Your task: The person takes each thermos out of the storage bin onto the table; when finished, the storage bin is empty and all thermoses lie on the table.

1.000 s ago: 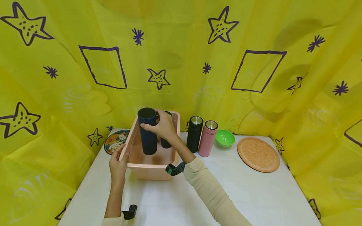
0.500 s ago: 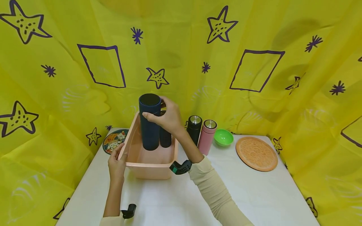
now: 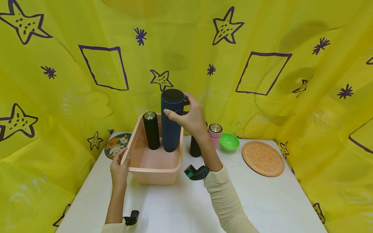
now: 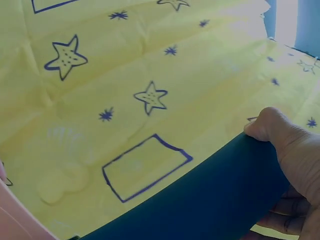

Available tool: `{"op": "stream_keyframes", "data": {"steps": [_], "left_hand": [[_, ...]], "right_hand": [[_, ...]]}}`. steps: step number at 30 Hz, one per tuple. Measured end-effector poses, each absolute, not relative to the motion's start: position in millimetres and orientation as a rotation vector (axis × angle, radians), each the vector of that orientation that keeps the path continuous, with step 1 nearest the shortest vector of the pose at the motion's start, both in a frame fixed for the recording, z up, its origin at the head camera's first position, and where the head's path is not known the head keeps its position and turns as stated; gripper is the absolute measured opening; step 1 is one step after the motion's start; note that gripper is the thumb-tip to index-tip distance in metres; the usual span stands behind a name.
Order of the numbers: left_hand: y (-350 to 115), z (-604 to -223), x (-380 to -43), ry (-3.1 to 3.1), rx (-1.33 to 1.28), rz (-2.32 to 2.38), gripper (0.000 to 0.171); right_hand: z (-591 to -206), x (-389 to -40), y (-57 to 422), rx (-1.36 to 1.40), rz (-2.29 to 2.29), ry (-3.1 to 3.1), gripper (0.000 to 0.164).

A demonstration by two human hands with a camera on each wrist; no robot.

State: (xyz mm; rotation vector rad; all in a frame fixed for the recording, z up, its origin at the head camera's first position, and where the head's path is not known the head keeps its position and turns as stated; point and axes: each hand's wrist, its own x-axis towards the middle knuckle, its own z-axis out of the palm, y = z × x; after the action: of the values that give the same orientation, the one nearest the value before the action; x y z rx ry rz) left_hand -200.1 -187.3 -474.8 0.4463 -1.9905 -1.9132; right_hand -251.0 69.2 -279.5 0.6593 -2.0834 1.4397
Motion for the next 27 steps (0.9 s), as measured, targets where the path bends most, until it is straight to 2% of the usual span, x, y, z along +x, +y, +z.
{"op": "stream_keyframes", "data": {"steps": [12,27], "left_hand": [[-185.6,-473.6,-200.1,-1.993,0.449,-1.918,0.041],[-186.7,-474.3,-199.2,-1.998,0.448,-1.899,0.041]], "right_hand": [[-288.3,-247.3,103.1,0.491,1.389,-2.064,0.055],[-330.7,-244.2,125.7,0.282,1.399,-2.063,0.055]]}}
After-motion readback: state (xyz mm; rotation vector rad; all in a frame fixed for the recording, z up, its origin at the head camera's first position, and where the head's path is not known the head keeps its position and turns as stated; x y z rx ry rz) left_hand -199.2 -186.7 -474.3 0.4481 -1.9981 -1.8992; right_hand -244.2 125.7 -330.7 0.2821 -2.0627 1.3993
